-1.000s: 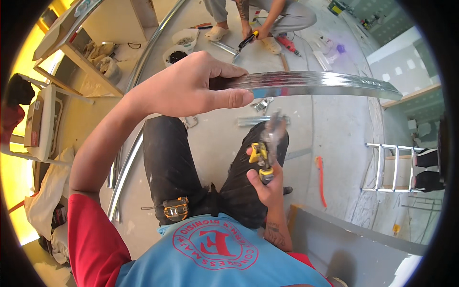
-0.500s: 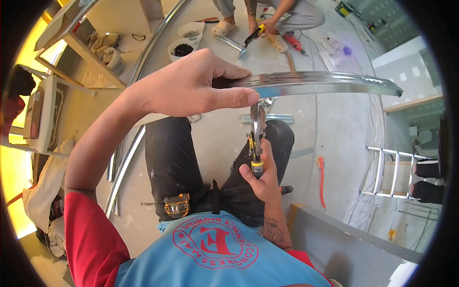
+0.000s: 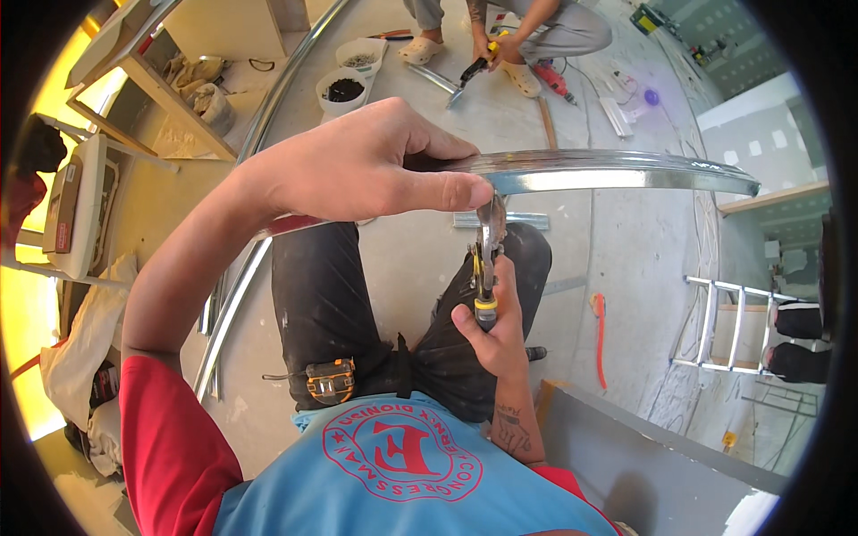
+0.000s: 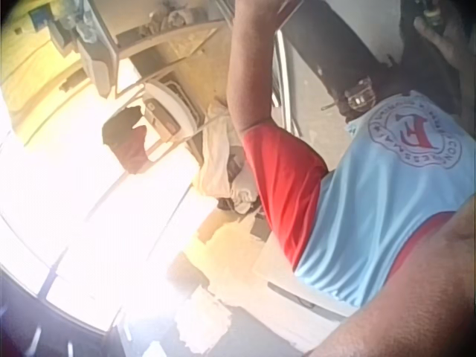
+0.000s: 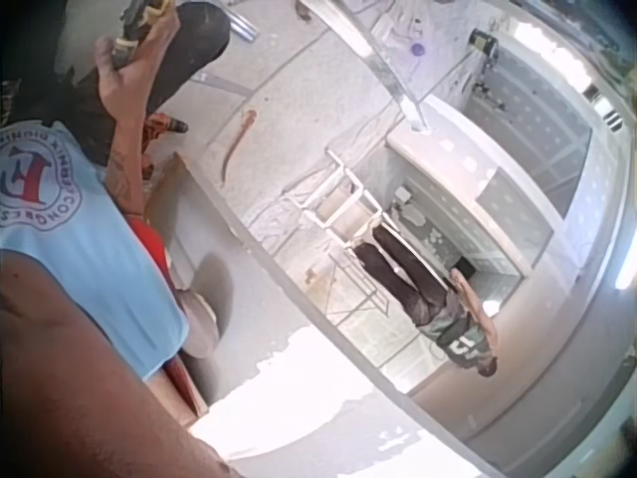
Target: Measuring and cutting metal studs using a ruler, tape measure, and tin snips.
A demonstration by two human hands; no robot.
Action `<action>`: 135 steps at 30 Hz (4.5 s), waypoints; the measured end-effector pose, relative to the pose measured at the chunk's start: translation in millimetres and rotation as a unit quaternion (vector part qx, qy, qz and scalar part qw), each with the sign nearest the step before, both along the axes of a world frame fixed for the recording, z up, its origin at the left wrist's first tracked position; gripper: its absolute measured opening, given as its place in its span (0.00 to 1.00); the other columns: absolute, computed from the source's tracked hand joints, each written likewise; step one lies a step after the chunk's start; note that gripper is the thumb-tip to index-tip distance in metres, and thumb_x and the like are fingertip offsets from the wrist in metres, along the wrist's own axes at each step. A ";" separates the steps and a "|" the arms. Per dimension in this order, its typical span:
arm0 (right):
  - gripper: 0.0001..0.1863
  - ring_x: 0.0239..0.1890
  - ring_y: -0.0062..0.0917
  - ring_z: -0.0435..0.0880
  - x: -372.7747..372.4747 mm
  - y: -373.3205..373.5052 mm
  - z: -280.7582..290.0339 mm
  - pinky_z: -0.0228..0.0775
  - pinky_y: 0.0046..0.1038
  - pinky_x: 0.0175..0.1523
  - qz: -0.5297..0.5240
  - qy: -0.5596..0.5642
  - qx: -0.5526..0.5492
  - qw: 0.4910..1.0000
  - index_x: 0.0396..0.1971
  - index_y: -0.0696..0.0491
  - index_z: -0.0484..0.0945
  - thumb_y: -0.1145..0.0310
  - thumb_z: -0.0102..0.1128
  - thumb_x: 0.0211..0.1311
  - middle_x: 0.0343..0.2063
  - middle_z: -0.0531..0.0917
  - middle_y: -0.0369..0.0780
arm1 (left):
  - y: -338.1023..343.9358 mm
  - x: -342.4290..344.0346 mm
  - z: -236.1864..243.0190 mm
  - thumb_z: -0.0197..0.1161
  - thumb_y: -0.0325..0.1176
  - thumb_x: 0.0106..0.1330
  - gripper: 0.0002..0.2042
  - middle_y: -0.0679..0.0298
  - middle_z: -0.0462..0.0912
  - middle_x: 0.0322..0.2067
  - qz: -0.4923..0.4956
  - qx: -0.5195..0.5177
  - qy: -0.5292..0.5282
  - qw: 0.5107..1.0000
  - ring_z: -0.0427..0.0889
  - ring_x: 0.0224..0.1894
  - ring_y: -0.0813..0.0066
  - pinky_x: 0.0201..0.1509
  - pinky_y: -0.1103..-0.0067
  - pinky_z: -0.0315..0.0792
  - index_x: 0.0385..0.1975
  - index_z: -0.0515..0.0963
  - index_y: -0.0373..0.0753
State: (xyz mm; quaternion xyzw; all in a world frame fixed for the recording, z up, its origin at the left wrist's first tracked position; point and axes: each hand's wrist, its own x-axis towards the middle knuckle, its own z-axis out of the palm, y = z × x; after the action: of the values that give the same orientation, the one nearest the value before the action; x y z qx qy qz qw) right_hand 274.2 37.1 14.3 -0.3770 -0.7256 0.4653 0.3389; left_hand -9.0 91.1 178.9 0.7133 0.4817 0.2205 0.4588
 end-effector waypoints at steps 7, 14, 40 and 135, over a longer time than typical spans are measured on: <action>0.48 0.70 0.45 0.69 -0.1 -3.4 -0.8 0.61 0.41 0.74 0.003 0.003 -0.014 1.000 0.78 0.61 0.57 0.58 0.73 0.66 0.68 0.68 0.51 | -5.9 4.5 -3.4 0.72 0.50 0.73 0.33 0.46 0.88 0.40 0.011 0.074 0.017 0.997 0.86 0.43 0.68 0.52 0.73 0.79 0.59 0.79 0.19; 0.49 0.72 0.45 0.68 0.3 -4.2 5.7 0.59 0.41 0.76 0.019 0.000 -0.035 0.999 0.78 0.63 0.57 0.58 0.73 0.66 0.69 0.66 0.53 | -7.4 5.0 1.9 0.72 0.50 0.72 0.33 0.41 0.88 0.46 -0.003 0.087 0.021 0.996 0.89 0.49 0.59 0.59 0.70 0.79 0.59 0.80 0.20; 0.26 0.41 0.36 0.80 -4.2 -23.3 19.4 0.73 0.33 0.49 -0.077 -0.053 0.015 0.996 0.53 0.65 0.77 0.64 0.76 0.63 0.39 0.78 0.45 | -11.4 0.7 -3.6 0.69 0.35 0.72 0.23 0.49 0.85 0.33 -0.074 -0.001 0.113 0.991 0.82 0.35 0.50 0.44 0.61 0.74 0.63 0.78 0.34; 0.27 0.30 0.24 0.84 -81.9 49.9 16.3 0.78 0.31 0.41 0.315 0.482 -0.576 0.580 0.37 0.54 0.79 0.41 0.57 0.75 0.26 0.81 0.35 | 95.8 6.6 -185.1 0.77 0.30 0.66 0.11 0.66 0.91 0.36 0.255 0.185 -0.299 0.901 0.86 0.38 0.81 0.46 0.80 0.80 0.45 0.89 0.34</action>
State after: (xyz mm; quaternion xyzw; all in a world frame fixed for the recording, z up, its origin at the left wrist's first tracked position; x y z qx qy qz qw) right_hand 192.3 87.0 30.6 0.0384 -0.1083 0.9765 0.1826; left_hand -2.4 186.8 -6.1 0.5385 0.4381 0.6179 0.3692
